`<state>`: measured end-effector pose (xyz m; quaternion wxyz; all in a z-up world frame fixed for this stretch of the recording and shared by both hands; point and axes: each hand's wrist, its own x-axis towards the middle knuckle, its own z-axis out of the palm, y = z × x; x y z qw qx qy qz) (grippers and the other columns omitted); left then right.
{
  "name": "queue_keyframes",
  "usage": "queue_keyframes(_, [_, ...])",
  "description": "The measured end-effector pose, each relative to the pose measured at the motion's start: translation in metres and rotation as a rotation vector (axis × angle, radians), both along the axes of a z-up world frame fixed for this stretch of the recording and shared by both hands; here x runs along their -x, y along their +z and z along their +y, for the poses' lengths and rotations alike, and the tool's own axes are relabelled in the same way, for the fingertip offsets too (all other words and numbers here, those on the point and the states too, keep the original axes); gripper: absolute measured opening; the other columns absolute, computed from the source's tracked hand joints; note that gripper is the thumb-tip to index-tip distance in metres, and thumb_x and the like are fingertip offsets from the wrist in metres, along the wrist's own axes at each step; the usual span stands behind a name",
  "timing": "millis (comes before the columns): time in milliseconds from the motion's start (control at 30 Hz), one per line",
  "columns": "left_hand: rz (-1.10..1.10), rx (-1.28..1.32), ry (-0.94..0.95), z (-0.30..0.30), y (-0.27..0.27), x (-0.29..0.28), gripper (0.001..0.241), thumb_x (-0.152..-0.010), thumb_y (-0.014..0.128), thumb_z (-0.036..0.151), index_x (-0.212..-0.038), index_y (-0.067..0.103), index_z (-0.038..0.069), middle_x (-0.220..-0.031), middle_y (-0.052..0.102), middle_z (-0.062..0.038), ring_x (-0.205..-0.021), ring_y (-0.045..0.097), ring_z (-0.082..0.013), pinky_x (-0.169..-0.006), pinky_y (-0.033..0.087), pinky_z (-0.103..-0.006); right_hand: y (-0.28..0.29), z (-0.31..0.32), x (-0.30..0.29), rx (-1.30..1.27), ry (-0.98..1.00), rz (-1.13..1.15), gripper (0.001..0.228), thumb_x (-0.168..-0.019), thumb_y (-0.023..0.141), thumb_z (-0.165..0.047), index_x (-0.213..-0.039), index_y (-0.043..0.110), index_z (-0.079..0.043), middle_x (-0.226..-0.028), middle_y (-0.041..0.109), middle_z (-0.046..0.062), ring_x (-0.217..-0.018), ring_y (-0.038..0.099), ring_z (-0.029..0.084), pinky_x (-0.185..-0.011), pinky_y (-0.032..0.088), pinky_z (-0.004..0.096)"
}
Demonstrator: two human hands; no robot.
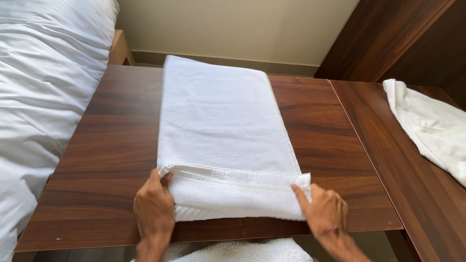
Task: The person folds a white towel on a wooden table, rolling it into a tight cylinder and tucking the end to secure it. They then unfold the towel, smooth it out, and refold it into a compact roll. Finally, the person picks up a white bathrobe and begins to unfold it on the table.
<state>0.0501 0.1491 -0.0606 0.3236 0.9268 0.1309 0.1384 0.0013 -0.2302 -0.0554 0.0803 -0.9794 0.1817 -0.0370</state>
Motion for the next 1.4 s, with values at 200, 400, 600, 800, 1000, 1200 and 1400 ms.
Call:
queue_keyframes(200, [-0.032, -0.034, -0.076, 0.005, 0.026, 0.005, 0.030, -0.107, 0.048, 0.024, -0.103, 0.067, 0.001, -0.071, 0.073, -0.015, -0.064, 0.075, -0.0289, -0.055, 0.061, -0.0412, -0.009, 0.008, 0.008, -0.057, 0.075, -0.170, 0.057, -0.092, 0.055, -0.060, -0.054, 0.051, -0.017, -0.039, 0.044, -0.005, -0.031, 0.039, 0.010, -0.036, 0.037, 0.030])
queue_keyframes(400, [-0.019, 0.172, 0.102, 0.009, 0.031, 0.024, 0.039, -0.106, 0.051, 0.034, -0.094, 0.072, 0.003, -0.062, 0.070, -0.013, -0.054, 0.073, -0.0286, -0.051, 0.055, -0.0410, 0.015, 0.018, -0.023, -0.261, 0.160, -0.559, 0.045, -0.091, 0.063, -0.051, -0.082, 0.068, -0.007, -0.070, 0.057, 0.007, -0.049, 0.050, 0.015, -0.033, 0.042, 0.035])
queue_keyframes(600, [0.122, 0.152, 0.063, 0.021, 0.034, 0.006, 0.042, -0.098, 0.059, 0.045, -0.103, 0.074, 0.006, -0.058, 0.070, -0.012, -0.049, 0.070, -0.0239, -0.048, 0.058, -0.0414, 0.012, 0.025, -0.028, -0.618, -0.183, -0.298, 0.041, -0.085, 0.072, -0.047, -0.098, 0.070, -0.008, -0.071, 0.073, 0.002, -0.064, 0.072, 0.018, -0.057, 0.057, 0.039])
queue_keyframes(800, [0.197, 0.011, -0.024, 0.035, 0.015, -0.006, 0.050, -0.101, 0.051, 0.055, -0.088, 0.075, 0.013, -0.048, 0.059, -0.004, -0.044, 0.063, -0.0208, -0.051, 0.056, -0.0394, 0.035, 0.046, -0.020, -0.237, -0.191, -0.211, 0.043, -0.093, 0.064, -0.050, -0.113, 0.058, -0.012, -0.061, 0.070, 0.010, -0.058, 0.072, 0.029, -0.058, 0.055, 0.045])
queue_keyframes(1000, [0.186, -0.059, -0.015, 0.028, 0.016, -0.003, 0.054, -0.104, 0.048, 0.056, -0.086, 0.073, 0.012, -0.049, 0.058, -0.003, -0.043, 0.063, -0.0210, -0.048, 0.057, -0.0371, 0.040, 0.052, -0.022, -0.214, -0.242, -0.085, 0.048, -0.096, 0.063, -0.052, -0.122, 0.051, -0.014, -0.066, 0.071, 0.012, -0.065, 0.074, 0.028, -0.060, 0.055, 0.043])
queue_keyframes(1200, [0.080, -0.221, 0.034, 0.020, 0.026, 0.001, 0.049, -0.099, 0.055, 0.054, -0.097, 0.072, 0.008, -0.054, 0.064, -0.004, -0.050, 0.070, -0.0241, -0.047, 0.057, -0.0401, 0.017, 0.051, -0.017, 0.304, 0.366, -0.659, 0.047, -0.092, 0.066, -0.040, -0.124, 0.056, -0.007, -0.116, 0.067, 0.015, -0.112, 0.062, 0.029, -0.090, 0.057, 0.047])
queue_keyframes(1400, [0.103, -0.285, 0.022, 0.028, 0.031, 0.003, 0.054, -0.094, 0.063, 0.056, -0.111, 0.068, 0.005, -0.095, 0.074, -0.010, -0.074, 0.075, -0.0245, -0.059, 0.062, -0.0419, 0.054, 0.105, 0.002, 0.005, 0.899, -0.269, 0.093, -0.074, 0.074, -0.066, -0.138, 0.047, -0.004, -0.145, 0.048, 0.021, -0.136, 0.039, 0.040, -0.113, 0.031, 0.056])
